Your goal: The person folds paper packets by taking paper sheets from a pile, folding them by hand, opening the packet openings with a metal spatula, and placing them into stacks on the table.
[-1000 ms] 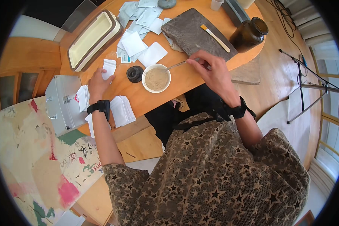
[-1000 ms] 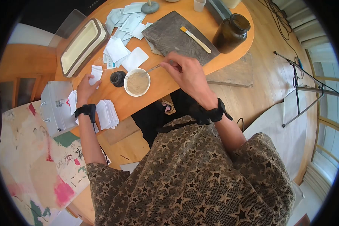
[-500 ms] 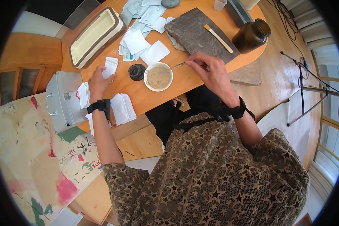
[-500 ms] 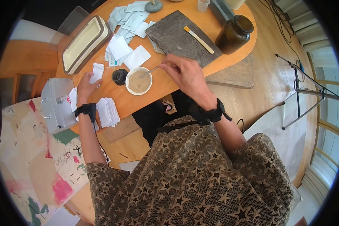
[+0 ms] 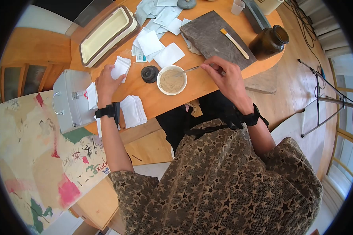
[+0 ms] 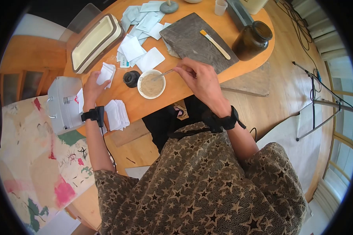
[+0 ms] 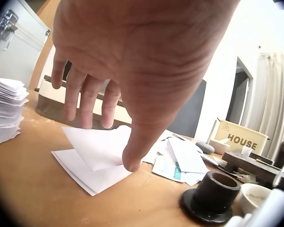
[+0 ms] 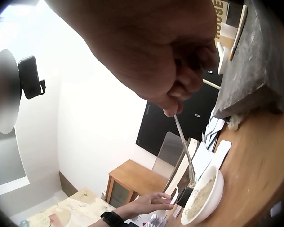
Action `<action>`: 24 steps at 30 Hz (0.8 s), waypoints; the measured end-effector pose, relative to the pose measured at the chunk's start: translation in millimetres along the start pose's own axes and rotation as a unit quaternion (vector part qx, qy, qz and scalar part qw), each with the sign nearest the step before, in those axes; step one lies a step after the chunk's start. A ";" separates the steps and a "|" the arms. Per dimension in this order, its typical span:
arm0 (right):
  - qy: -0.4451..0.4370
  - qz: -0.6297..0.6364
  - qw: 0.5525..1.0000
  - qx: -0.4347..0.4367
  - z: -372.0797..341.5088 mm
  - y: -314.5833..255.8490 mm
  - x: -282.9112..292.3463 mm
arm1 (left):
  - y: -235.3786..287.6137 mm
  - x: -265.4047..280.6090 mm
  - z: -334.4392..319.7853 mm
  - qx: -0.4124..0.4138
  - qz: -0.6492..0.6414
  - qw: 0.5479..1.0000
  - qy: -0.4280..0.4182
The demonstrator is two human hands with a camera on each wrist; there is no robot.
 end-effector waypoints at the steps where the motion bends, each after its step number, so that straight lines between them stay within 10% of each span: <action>1: 0.001 0.002 1.000 -0.001 0.2 -0.6 -0.3 | 2.8 4.1 -3.8 0.001 0.000 1.000 0.000; 9: 0.011 0.023 1.000 -0.007 1.7 -0.9 -2.8 | 48.5 45.2 -45.7 -0.119 -0.077 0.981 0.129; 24: 0.060 0.105 0.993 -0.008 6.2 -10.9 -4.8 | 120.0 51.3 -100.7 -0.181 -0.017 0.979 0.097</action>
Point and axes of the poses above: each hand's wrist, its own z-axis towards the middle knuckle, its own x-axis out of the back of the hand, y = z × x, the point moved 2 cm from there along z, towards the middle knuckle, and after that the axes turned 10 degrees about z, right-handed, at the moved point
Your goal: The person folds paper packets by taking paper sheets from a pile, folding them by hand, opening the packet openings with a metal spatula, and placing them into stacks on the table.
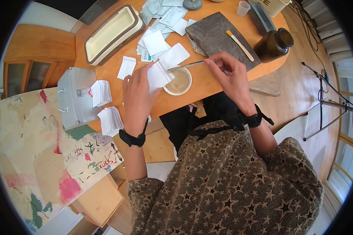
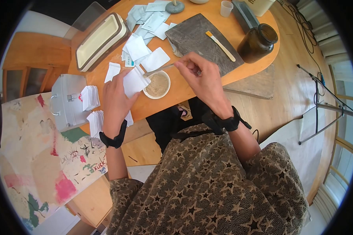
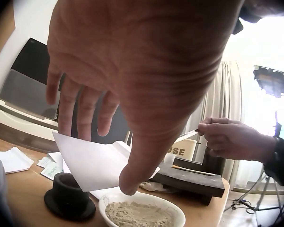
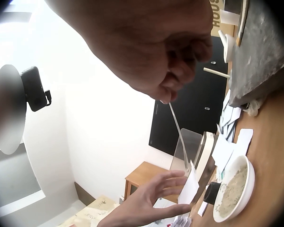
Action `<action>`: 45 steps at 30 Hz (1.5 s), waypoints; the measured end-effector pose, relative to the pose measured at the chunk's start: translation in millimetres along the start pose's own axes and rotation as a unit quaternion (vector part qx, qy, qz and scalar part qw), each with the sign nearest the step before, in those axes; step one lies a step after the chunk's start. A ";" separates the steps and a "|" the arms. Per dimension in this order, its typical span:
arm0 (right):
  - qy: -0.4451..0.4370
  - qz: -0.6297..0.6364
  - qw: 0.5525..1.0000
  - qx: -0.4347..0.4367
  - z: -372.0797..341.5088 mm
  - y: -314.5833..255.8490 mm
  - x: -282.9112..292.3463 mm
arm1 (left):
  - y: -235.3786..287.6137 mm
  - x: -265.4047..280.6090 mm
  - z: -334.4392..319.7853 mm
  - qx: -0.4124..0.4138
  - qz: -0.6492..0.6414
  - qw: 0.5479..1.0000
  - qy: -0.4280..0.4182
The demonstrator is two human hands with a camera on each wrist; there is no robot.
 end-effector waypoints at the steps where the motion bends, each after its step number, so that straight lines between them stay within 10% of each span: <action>1: -0.004 0.004 1.000 -0.002 -0.1 0.6 -0.5 | 4.7 3.6 -0.3 0.000 -0.008 1.000 -0.010; 45: -0.006 0.005 0.999 -0.036 -1.2 10.2 4.8 | 24.6 5.4 -4.1 0.026 0.047 0.998 0.030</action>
Point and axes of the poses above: each hand's wrist, its own z-axis towards the middle knuckle, its own x-axis out of the back of the hand, y = z × x, the point moved 2 cm from there along z, towards the middle knuckle, and after that the axes turned 10 degrees about z, right-handed, at the moved point
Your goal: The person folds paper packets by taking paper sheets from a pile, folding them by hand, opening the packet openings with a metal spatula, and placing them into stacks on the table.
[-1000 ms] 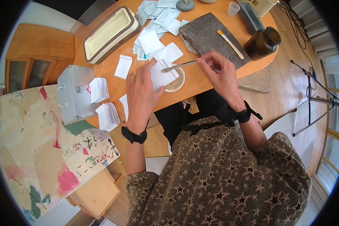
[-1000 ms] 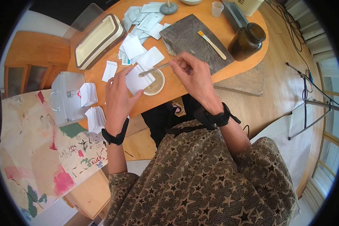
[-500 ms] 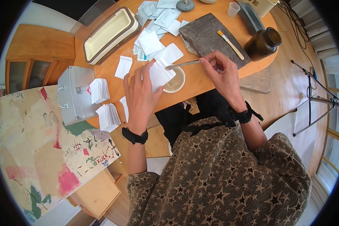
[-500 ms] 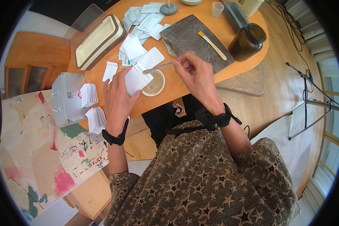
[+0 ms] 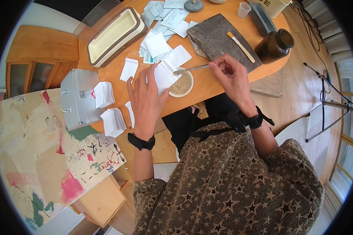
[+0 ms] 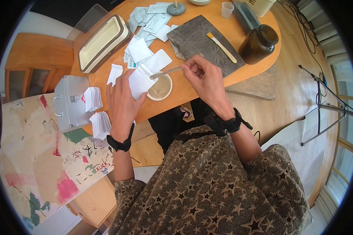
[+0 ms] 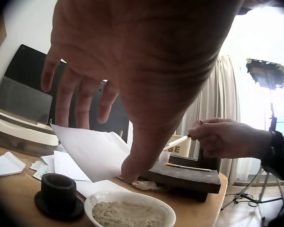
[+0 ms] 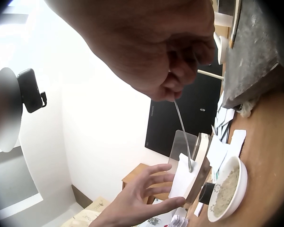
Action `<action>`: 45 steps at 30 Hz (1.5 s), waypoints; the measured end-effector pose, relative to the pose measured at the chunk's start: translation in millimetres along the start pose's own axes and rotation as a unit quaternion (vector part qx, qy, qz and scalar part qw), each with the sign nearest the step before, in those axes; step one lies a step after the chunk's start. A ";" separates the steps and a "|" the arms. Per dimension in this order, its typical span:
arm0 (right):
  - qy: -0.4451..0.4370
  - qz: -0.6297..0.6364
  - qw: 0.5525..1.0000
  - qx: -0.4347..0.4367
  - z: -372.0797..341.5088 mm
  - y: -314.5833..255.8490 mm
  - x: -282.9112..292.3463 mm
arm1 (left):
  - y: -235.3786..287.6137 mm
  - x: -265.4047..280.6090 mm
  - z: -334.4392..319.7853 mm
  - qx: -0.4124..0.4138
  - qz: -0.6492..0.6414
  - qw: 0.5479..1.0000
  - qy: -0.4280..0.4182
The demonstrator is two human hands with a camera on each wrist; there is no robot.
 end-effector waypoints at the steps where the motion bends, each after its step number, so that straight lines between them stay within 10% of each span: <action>1: -0.002 0.003 1.000 -0.006 0.1 -0.1 0.0 | -0.4 -0.5 0.3 -0.001 -0.002 1.000 0.002; 18: -0.014 0.028 0.998 -0.047 2.4 8.9 -0.3 | -1.0 -16.4 5.8 -0.013 -0.068 0.998 -0.013; 35: -0.058 -0.194 0.941 0.270 -3.8 -16.0 -6.4 | 4.4 -25.1 12.3 -0.020 -0.088 0.996 0.028; 45: 0.028 -0.047 0.980 0.192 -3.2 -27.2 -1.5 | -12.0 -3.9 1.9 0.055 -0.083 0.995 0.013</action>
Point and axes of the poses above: each hand's wrist, its own z-axis towards the middle knuckle, its own x-axis out of the back of the hand, y = z × x, the point moved 2 cm from there along z, towards the middle knuckle, and after that the axes turned 10 degrees about z, right-handed, at the moved point
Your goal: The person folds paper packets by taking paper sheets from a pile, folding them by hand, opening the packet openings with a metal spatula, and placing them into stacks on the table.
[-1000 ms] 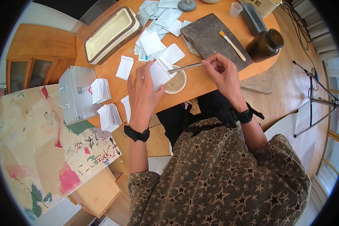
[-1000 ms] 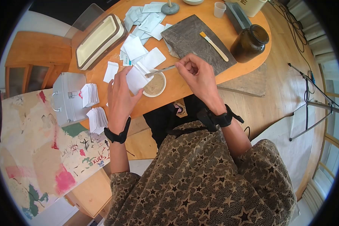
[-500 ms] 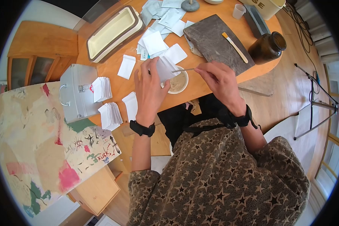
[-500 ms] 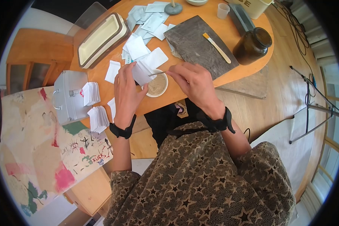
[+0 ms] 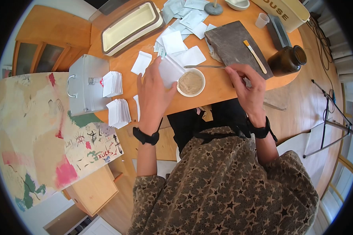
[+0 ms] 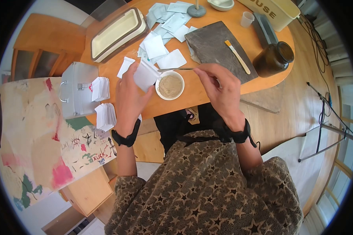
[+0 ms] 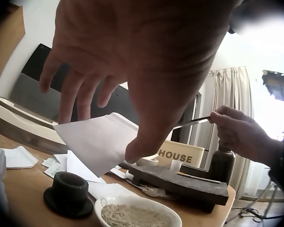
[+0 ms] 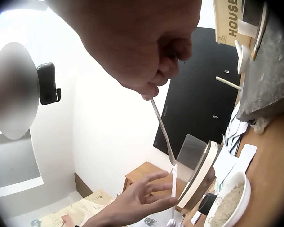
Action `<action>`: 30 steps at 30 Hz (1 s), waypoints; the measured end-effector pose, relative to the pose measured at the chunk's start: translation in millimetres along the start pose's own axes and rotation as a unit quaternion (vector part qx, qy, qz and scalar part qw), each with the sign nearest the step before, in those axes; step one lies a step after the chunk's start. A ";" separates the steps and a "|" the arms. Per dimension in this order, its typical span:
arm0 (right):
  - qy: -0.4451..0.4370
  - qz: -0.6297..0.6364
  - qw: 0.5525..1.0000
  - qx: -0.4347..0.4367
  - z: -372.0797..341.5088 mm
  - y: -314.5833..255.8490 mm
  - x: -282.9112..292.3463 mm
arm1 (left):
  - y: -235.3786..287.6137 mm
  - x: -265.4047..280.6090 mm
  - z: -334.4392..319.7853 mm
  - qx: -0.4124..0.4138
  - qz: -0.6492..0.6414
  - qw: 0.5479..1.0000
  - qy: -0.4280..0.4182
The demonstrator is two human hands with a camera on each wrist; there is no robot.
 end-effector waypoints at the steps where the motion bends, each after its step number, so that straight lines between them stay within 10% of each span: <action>1: -0.004 0.013 0.999 -0.031 0.5 0.5 1.3 | -3.4 7.4 -3.9 0.021 0.001 1.000 0.000; 16: -0.056 0.005 0.995 -0.084 -8.0 17.7 -16.8 | -45.6 31.8 -94.5 0.269 0.033 0.957 -0.099; 30: -0.073 -0.020 0.989 -0.129 -13.1 34.7 -17.3 | -40.2 -0.2 -120.8 0.213 0.056 0.972 -0.086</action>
Point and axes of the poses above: each hand's wrist, its own z-axis towards the middle knuckle, its own x-axis out of the back of the hand, y = z × x, the point moved 2 cm from there along z, towards the middle knuckle, and after that the axes turned 10 degrees about z, right-handed, at the moved point
